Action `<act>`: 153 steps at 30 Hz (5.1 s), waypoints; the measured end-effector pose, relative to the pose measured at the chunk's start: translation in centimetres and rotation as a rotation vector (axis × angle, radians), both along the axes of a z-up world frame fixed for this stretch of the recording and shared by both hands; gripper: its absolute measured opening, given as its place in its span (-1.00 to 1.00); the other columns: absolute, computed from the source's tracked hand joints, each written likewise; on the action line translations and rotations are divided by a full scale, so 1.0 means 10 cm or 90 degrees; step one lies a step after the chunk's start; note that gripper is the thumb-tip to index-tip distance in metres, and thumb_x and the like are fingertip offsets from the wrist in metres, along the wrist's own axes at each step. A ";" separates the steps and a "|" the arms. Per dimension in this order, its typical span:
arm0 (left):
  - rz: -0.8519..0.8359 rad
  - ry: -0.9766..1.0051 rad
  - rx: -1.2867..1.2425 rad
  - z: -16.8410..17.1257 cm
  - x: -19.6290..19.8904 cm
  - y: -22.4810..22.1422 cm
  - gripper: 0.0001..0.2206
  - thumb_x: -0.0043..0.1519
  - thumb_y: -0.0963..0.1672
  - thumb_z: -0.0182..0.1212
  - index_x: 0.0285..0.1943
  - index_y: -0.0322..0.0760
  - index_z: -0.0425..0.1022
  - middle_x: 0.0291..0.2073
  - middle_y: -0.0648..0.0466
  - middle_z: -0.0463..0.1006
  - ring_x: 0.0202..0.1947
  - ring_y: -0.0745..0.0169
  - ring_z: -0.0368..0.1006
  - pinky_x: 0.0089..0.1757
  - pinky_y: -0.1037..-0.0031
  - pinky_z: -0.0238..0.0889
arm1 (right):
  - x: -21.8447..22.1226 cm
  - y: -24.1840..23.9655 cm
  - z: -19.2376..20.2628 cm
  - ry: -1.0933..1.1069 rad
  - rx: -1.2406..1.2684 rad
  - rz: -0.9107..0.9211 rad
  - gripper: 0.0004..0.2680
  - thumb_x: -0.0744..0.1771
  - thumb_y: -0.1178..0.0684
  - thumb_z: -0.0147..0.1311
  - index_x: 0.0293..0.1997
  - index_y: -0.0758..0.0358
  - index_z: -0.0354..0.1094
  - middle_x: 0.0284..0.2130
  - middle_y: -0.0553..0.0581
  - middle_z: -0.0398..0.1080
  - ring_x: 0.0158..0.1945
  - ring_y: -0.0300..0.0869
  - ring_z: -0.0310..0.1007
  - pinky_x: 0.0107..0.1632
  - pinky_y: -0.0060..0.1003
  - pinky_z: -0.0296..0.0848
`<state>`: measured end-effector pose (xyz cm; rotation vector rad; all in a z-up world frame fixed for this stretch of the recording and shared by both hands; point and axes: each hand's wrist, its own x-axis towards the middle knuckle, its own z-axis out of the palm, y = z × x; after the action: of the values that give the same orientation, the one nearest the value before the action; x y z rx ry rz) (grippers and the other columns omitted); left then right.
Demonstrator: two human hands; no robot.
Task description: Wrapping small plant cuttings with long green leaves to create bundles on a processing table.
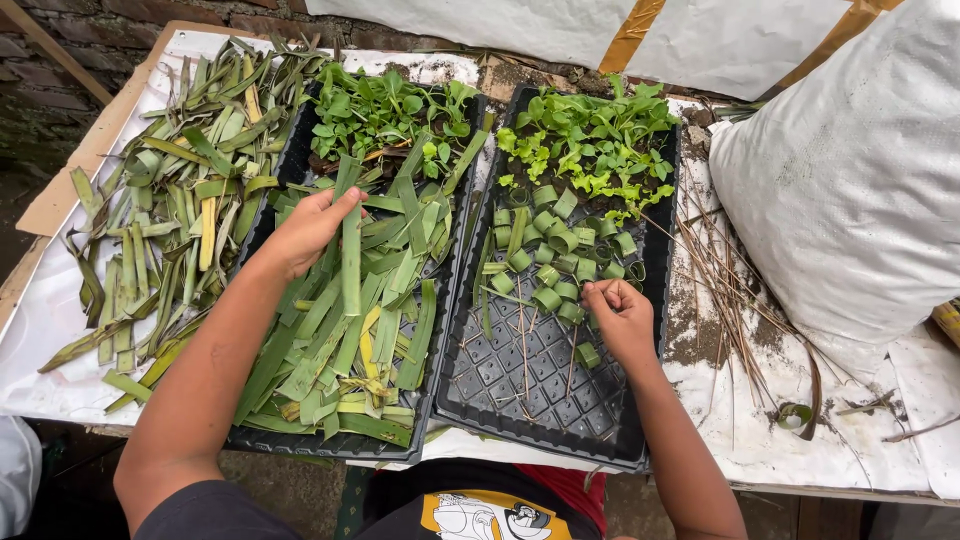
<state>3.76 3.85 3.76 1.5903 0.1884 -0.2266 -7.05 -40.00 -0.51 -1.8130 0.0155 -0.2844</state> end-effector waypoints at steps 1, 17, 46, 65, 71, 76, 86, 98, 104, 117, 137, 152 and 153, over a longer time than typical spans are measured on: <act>0.000 0.002 0.000 0.06 -0.03 -0.01 -0.64 0.42 0.03 0.15 0.10 -0.36 0.50 -0.38 0.04 0.53 -0.45 0.34 0.49 -0.45 0.54 0.39 | -0.01 0.01 0.01 0.002 0.000 0.000 -0.60 0.37 0.23 0.16 -0.62 0.09 -0.07 -0.48 0.21 0.54 -0.40 -0.27 0.35 -0.32 -0.45 0.19; 0.045 -0.141 0.047 -0.24 0.04 0.13 -0.62 0.20 -0.22 0.40 0.19 -0.36 0.45 -0.24 0.11 0.60 -0.29 0.43 0.54 -0.31 0.58 0.49 | -0.01 0.00 0.01 0.006 -0.003 0.010 -0.60 0.38 0.24 0.15 -0.61 0.07 -0.07 -0.45 0.20 0.54 -0.35 -0.25 0.49 -0.28 -0.46 0.26; -0.160 -0.092 0.827 -0.38 -0.07 0.03 -0.66 0.21 -0.05 0.36 0.10 -0.30 0.60 -0.22 -0.11 0.64 -0.16 -0.17 0.64 -0.24 -0.12 0.49 | -0.02 -0.02 0.00 0.018 -0.002 0.022 -0.61 0.38 0.23 0.13 -0.60 0.06 -0.08 -0.42 0.20 0.53 -0.32 -0.24 0.52 -0.26 -0.46 0.29; -0.135 -0.100 0.112 0.22 -0.27 -0.69 -0.82 0.32 -0.11 0.24 0.00 -0.30 0.60 -0.29 0.01 0.70 -0.40 0.38 0.58 -0.42 0.63 0.43 | -0.01 0.08 0.02 -0.215 -0.131 0.031 -0.64 0.37 0.30 0.13 -0.57 0.13 -0.05 -0.37 0.20 0.54 -0.36 -0.13 0.47 -0.30 -0.33 0.36; -0.349 -0.011 0.092 0.43 -0.21 -1.53 -0.75 0.38 -0.08 0.15 0.02 -0.39 0.57 -0.32 -0.03 0.68 -0.42 0.33 0.59 -0.47 0.60 0.47 | 0.21 0.37 0.53 -0.661 -0.423 0.070 -0.73 0.29 0.39 0.23 -0.57 0.28 0.19 -0.11 0.21 0.60 -0.15 0.04 0.61 -0.11 -0.17 0.53; -0.470 -0.059 0.012 0.32 -0.30 -2.13 -0.77 0.34 -0.11 0.21 -0.23 -0.40 0.67 -0.55 0.00 0.64 -0.58 0.42 0.54 -0.57 0.70 0.40 | 0.56 0.27 0.43 -0.783 -0.543 0.013 -0.81 0.30 0.31 0.26 -0.48 0.26 0.30 -0.01 0.15 0.61 0.00 0.00 0.61 0.09 -0.11 0.47; -0.548 -0.045 -0.093 0.36 -0.50 -2.01 -0.70 0.42 -0.13 -0.01 0.17 -0.48 0.52 -0.16 -0.08 0.69 -0.26 0.38 0.59 -0.41 0.73 0.38 | 0.55 0.05 0.28 -0.572 -0.322 0.024 -0.64 0.32 0.46 0.13 -0.60 0.23 0.00 -0.25 0.15 0.61 -0.24 0.12 0.59 -0.33 -0.17 0.48; -0.377 -0.178 -0.236 0.17 -0.50 -2.15 -0.70 0.40 -0.17 0.11 0.29 -0.40 0.48 -0.03 -0.12 0.67 -0.63 0.46 0.46 -0.56 0.72 0.29 | 0.23 0.30 0.25 -0.231 0.002 0.220 -0.51 0.29 0.26 0.34 -0.63 0.04 -0.16 -0.73 0.03 0.28 -0.56 -0.37 0.14 -0.52 -0.46 0.05; -0.260 -0.201 -0.196 0.02 -0.45 -2.19 -0.71 0.37 -0.15 0.18 0.24 -0.36 0.51 -0.11 -0.06 0.69 -0.87 0.49 0.33 -0.75 0.78 0.11 | 0.17 0.27 0.24 -0.176 0.072 0.292 -0.53 0.32 0.28 0.27 -0.61 0.04 -0.16 -0.52 0.16 0.54 -0.44 -0.40 0.34 -0.45 -0.51 0.15; -0.221 -0.678 0.238 -0.39 -0.50 -2.28 -0.79 0.31 -0.07 0.12 0.02 -0.09 0.63 -0.34 0.10 0.70 -0.67 0.15 0.49 -0.57 0.44 0.30 | 0.33 0.15 -0.02 -0.049 0.376 0.226 -0.58 0.39 0.34 0.12 -0.51 0.01 -0.15 -0.53 0.27 0.48 -0.58 -0.14 0.53 -0.60 -0.56 0.14; -0.127 -0.986 0.562 -0.50 -0.40 -2.27 -0.87 0.29 -0.17 0.10 -0.06 -0.07 0.51 -0.25 0.22 0.62 -0.64 0.34 0.46 -0.46 0.55 0.29 | 0.36 0.01 -0.03 -0.319 0.072 0.140 -0.57 0.33 0.32 0.27 -0.57 0.12 -0.11 -0.35 0.33 0.50 -0.34 -0.14 0.58 -0.42 -0.51 0.26; -0.336 -1.121 0.637 -0.82 -0.24 -2.17 -0.85 0.13 -0.22 0.20 -0.19 -0.07 0.51 -0.32 0.24 0.59 -0.59 0.35 0.47 -0.39 0.48 0.20 | 0.39 0.11 -0.23 -0.183 0.053 0.186 -0.60 0.34 0.28 0.26 -0.53 0.07 -0.07 -0.38 0.24 0.51 -0.41 -0.40 0.29 -0.40 -0.51 0.06; -0.343 -1.124 0.656 -0.88 -0.23 -2.18 -0.83 0.10 -0.22 0.25 -0.18 -0.07 0.53 -0.29 0.23 0.62 -0.57 0.36 0.48 -0.38 0.47 0.21 | 0.39 0.12 -0.26 -0.160 0.056 0.187 -0.61 0.34 0.27 0.25 -0.53 0.08 -0.06 -0.37 0.23 0.51 -0.40 -0.40 0.29 -0.40 -0.52 0.04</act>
<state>1.46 -17.93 -5.06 2.2040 -1.7257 1.0492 -3.20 -38.80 -3.10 -1.6547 -0.4049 -0.2949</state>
